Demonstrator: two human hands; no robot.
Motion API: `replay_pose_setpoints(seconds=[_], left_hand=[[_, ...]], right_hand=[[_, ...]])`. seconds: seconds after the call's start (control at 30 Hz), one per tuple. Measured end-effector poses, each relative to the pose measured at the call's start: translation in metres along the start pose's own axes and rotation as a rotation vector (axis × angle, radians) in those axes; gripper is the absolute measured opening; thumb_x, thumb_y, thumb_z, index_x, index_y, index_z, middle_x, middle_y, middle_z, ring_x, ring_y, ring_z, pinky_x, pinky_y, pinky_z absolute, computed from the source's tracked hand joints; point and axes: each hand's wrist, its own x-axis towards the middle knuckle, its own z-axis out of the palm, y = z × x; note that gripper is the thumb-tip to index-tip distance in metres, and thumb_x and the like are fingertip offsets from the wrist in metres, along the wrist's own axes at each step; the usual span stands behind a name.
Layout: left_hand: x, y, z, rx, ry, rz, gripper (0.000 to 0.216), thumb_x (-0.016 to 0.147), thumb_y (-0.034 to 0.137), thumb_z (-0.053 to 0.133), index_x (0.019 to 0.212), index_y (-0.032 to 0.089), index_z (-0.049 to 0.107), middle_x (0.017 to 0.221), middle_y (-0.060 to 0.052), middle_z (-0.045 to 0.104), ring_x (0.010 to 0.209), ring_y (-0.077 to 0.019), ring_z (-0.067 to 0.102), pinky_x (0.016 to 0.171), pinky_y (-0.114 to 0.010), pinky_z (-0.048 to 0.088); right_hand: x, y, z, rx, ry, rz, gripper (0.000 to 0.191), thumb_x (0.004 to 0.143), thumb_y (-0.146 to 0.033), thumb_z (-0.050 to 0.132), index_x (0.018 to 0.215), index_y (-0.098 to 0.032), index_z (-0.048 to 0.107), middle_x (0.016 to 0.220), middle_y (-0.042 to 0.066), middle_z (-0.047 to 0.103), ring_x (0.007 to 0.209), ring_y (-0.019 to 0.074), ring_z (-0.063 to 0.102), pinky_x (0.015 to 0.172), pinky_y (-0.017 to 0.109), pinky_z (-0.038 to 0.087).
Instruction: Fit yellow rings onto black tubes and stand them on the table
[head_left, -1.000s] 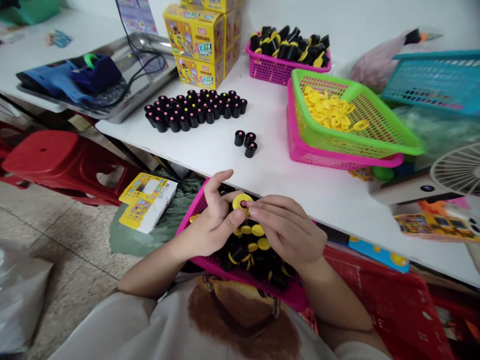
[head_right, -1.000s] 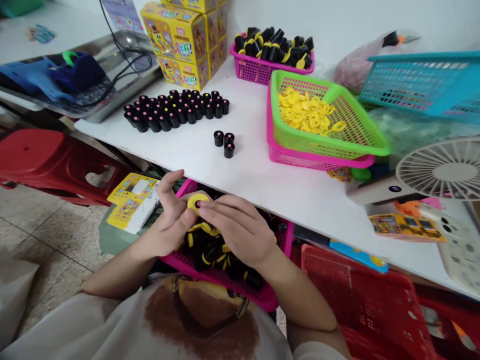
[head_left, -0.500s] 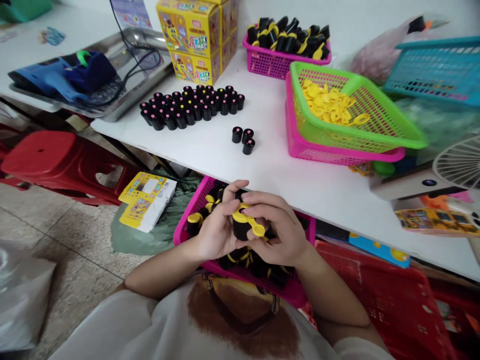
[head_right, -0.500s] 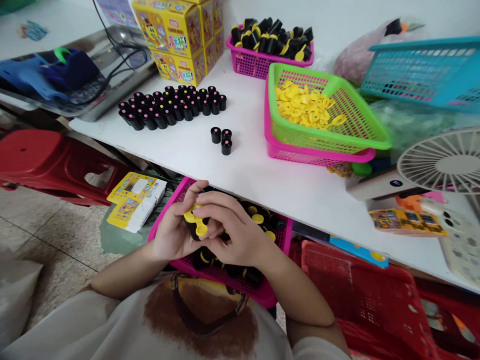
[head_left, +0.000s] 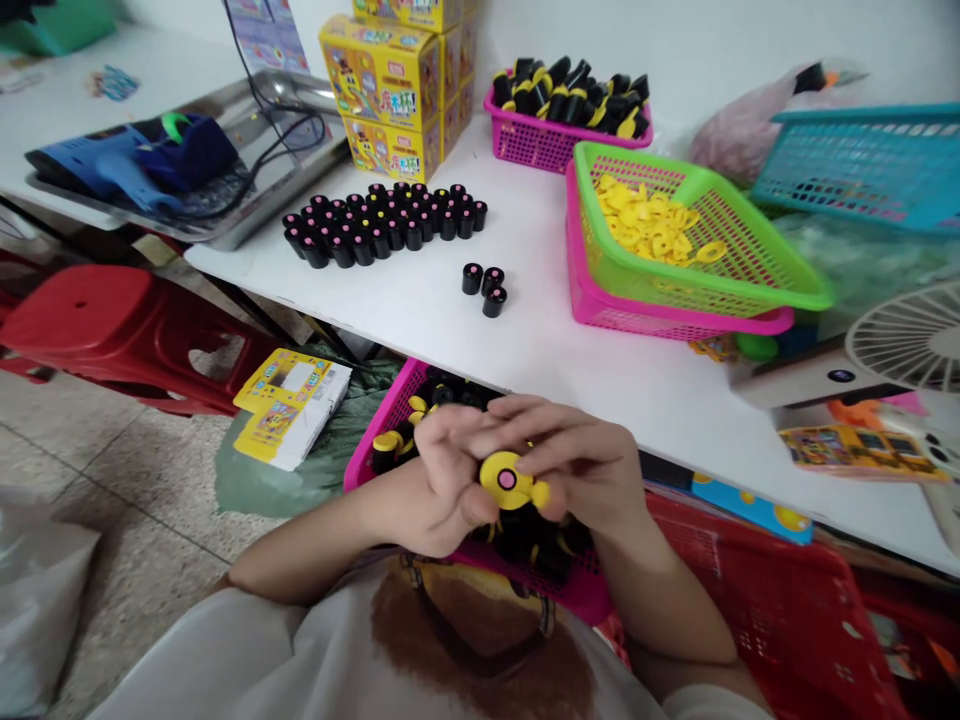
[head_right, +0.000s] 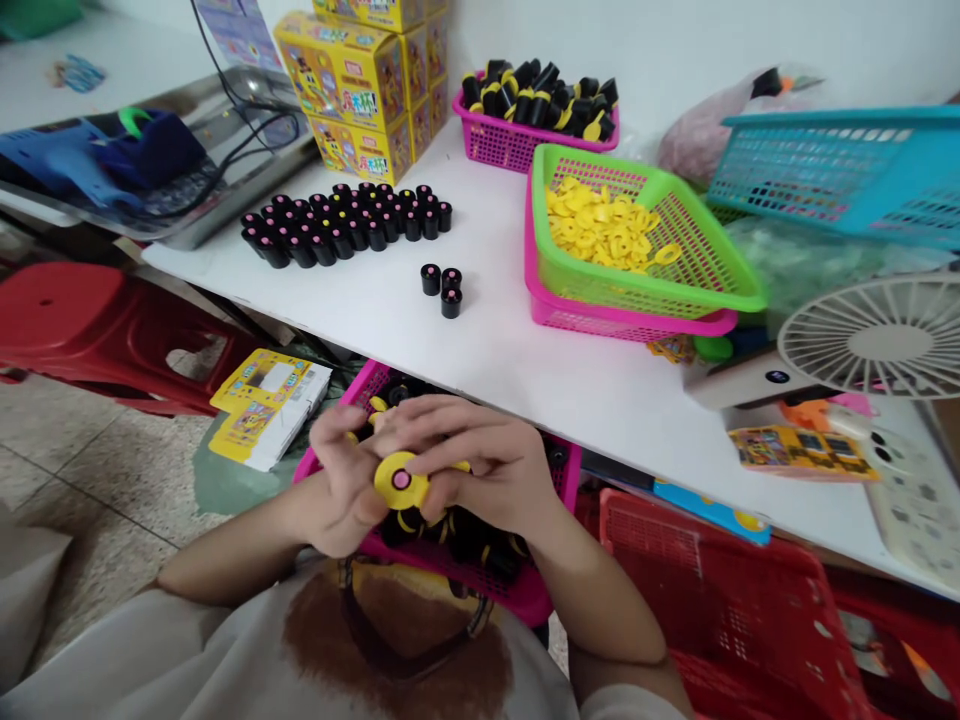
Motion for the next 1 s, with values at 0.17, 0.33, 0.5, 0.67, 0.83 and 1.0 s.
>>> replay_pose_setpoints(seconds=[0.17,0.33,0.5,0.67,0.83,1.0], left_hand=[[-0.021,-0.007,-0.012,0.526,-0.074,0.005,0.049,0.102,0.061,0.041,0.134,0.024,0.043,0.111,-0.011,0.059,0.1,-0.027,0.052,0.096,-0.05,0.04],[-0.051,-0.015,0.004,0.46,-0.126,-0.107,0.058,0.098,0.068,0.046,0.124,0.018,0.057,0.111,-0.013,0.057,0.097,-0.0252,0.051,0.091,-0.045,0.045],[-0.054,-0.011,-0.016,0.538,-0.184,-0.285,0.051,0.088,0.065,0.068,0.12,0.025,0.069,0.109,-0.011,0.067,0.103,-0.0283,0.055,0.099,-0.047,0.043],[-0.046,-0.006,-0.079,0.749,-0.186,-0.524,0.053,0.098,0.055,0.06,0.139,0.021,0.059,0.128,-0.016,0.066,0.123,-0.0324,0.058,0.11,-0.055,0.042],[-0.001,-0.013,-0.123,0.622,-0.414,-0.487,0.043,0.101,0.05,0.056,0.136,0.025,0.061,0.136,-0.011,0.067,0.125,-0.0276,0.063,0.11,-0.045,0.049],[0.073,-0.07,-0.134,0.705,-0.115,-0.484,0.057,0.094,0.035,0.063,0.146,0.02,0.045,0.146,-0.016,0.059,0.126,-0.0281,0.06,0.11,-0.049,0.048]], right_hand=[[-0.023,0.007,0.01,0.197,-0.099,0.571,0.046,0.088,-0.044,0.079,0.126,-0.021,0.07,0.112,0.009,0.077,0.094,0.0174,0.076,0.078,0.025,0.064],[-0.064,0.013,0.021,0.153,-0.084,0.719,0.039,0.093,-0.048,0.071,0.116,-0.016,0.072,0.094,0.007,0.077,0.078,0.0152,0.075,0.068,0.021,0.062],[-0.066,0.017,0.009,0.046,-0.139,0.565,0.061,0.093,-0.05,0.072,0.146,-0.025,0.056,0.13,0.015,0.071,0.116,0.0221,0.073,0.094,0.033,0.063],[-0.02,-0.01,-0.027,-0.314,-0.044,0.35,0.032,0.099,-0.03,0.066,0.131,-0.031,0.067,0.134,0.008,0.069,0.113,0.0183,0.072,0.091,0.033,0.065],[0.052,-0.03,-0.094,-0.776,0.329,0.076,0.015,0.094,-0.028,0.069,0.107,-0.026,0.075,0.107,0.004,0.078,0.096,0.019,0.074,0.086,0.034,0.063],[0.137,0.0,-0.183,-1.313,0.156,0.62,0.029,0.079,-0.022,0.078,0.106,-0.011,0.076,0.109,0.013,0.079,0.093,0.02,0.076,0.089,0.03,0.058]])
